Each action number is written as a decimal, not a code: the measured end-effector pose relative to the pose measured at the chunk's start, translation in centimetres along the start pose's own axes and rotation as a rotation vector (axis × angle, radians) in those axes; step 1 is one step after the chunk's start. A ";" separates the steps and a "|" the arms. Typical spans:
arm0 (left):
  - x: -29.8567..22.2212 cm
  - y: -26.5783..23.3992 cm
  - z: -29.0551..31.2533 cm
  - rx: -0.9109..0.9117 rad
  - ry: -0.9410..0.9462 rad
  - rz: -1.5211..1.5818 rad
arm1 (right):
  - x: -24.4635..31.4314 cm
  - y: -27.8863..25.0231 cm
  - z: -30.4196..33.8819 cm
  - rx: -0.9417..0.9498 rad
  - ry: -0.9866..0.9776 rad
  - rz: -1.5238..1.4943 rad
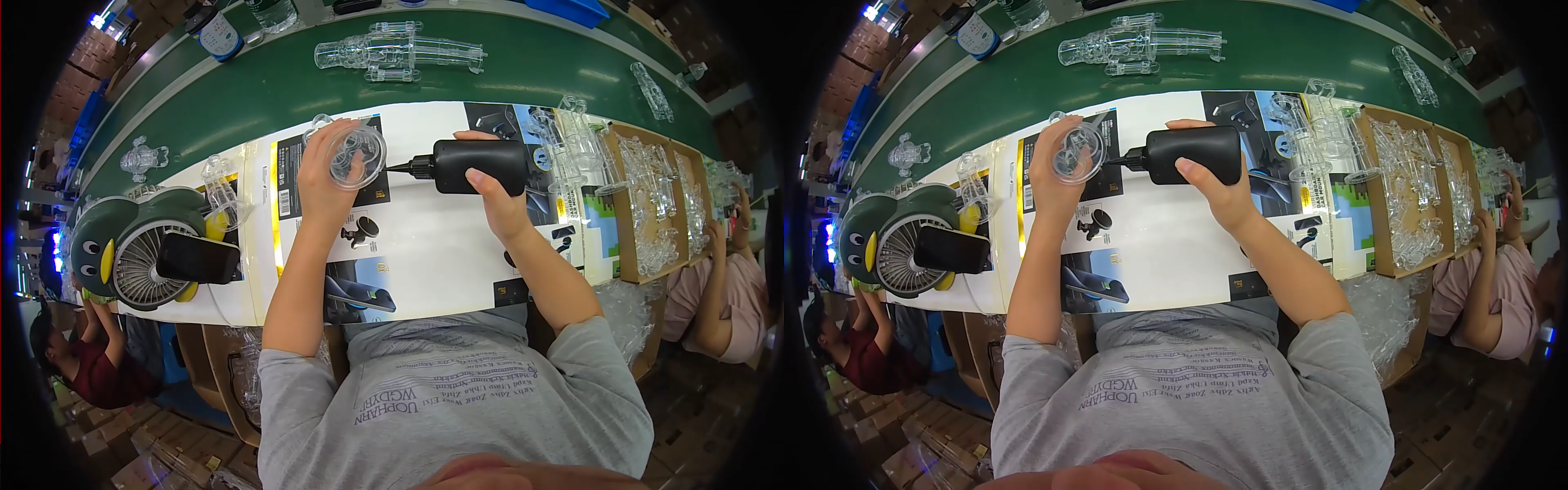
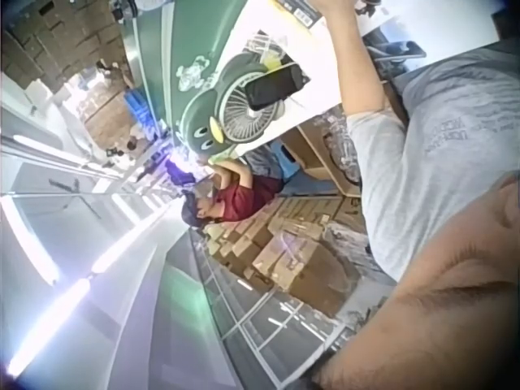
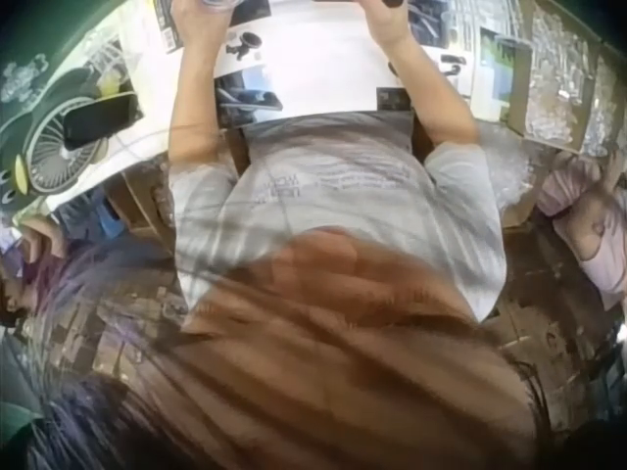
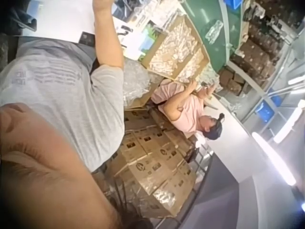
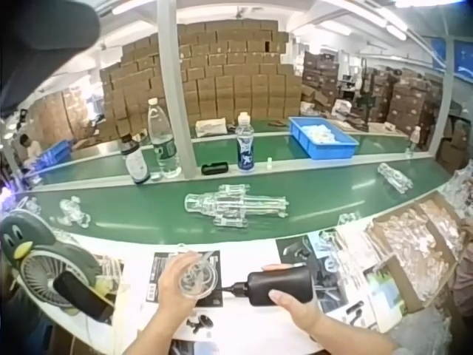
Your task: The recorder is assembling and cleaning complex clear glass or plastic components at a factory workbench, applying a liquid from a squeeze bottle.
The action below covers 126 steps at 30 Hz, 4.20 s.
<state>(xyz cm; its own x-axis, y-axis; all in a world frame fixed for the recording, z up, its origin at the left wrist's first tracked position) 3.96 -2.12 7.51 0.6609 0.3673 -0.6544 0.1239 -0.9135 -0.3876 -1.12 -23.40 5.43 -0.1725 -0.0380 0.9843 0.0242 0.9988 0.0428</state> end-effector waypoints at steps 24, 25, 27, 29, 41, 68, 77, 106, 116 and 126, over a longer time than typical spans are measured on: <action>0.0 0.0 0.0 0.006 0.015 -0.007 | 0.1 -0.4 -0.1 -0.010 -0.025 -0.020; -0.1 0.1 0.0 0.008 0.015 -0.016 | 0.1 -0.4 -0.1 -0.011 -0.018 -0.022; -0.3 0.1 -0.1 0.014 0.023 -0.035 | 0.1 -0.4 -0.2 -0.013 -0.025 -0.024; -0.5 0.1 -0.1 0.020 0.032 -0.053 | 0.2 -0.5 -0.2 -0.015 -0.032 -0.025; -0.7 0.1 -0.1 0.023 0.048 -0.057 | 0.1 -0.9 -0.3 -0.041 -0.053 0.005; -0.7 0.5 0.0 0.035 0.044 -0.052 | 0.5 -1.3 -0.3 -0.053 -0.074 -0.006; -0.5 0.6 0.1 0.044 0.037 -0.076 | 0.8 -1.4 -0.3 -0.070 -0.091 0.006; -1.3 0.8 0.0 0.121 0.091 -0.091 | 0.9 -1.6 -0.3 -0.076 -0.088 0.008; -1.2 0.3 -0.2 0.203 0.036 -0.138 | 0.7 -2.1 -0.5 -0.097 -0.066 -0.012; -0.8 -0.5 -0.1 0.155 -0.032 -0.055 | 0.6 -2.3 -0.7 -0.078 -0.100 -0.006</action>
<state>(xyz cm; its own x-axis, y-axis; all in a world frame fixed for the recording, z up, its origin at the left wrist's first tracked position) 3.43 -1.94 8.34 0.6322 0.4238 -0.6486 0.0424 -0.8548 -0.5172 -0.61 -25.74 6.06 -0.2700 -0.0364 0.9622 0.0990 0.9929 0.0654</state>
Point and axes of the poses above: each hand's wrist, its own z-axis away from the middle knuckle, its own y-axis out of the palm, x = y × z, the point moved 7 cm from there along -z, towards the middle knuckle, and after that the axes turned 7 degrees about z, right-handed, at the moved point
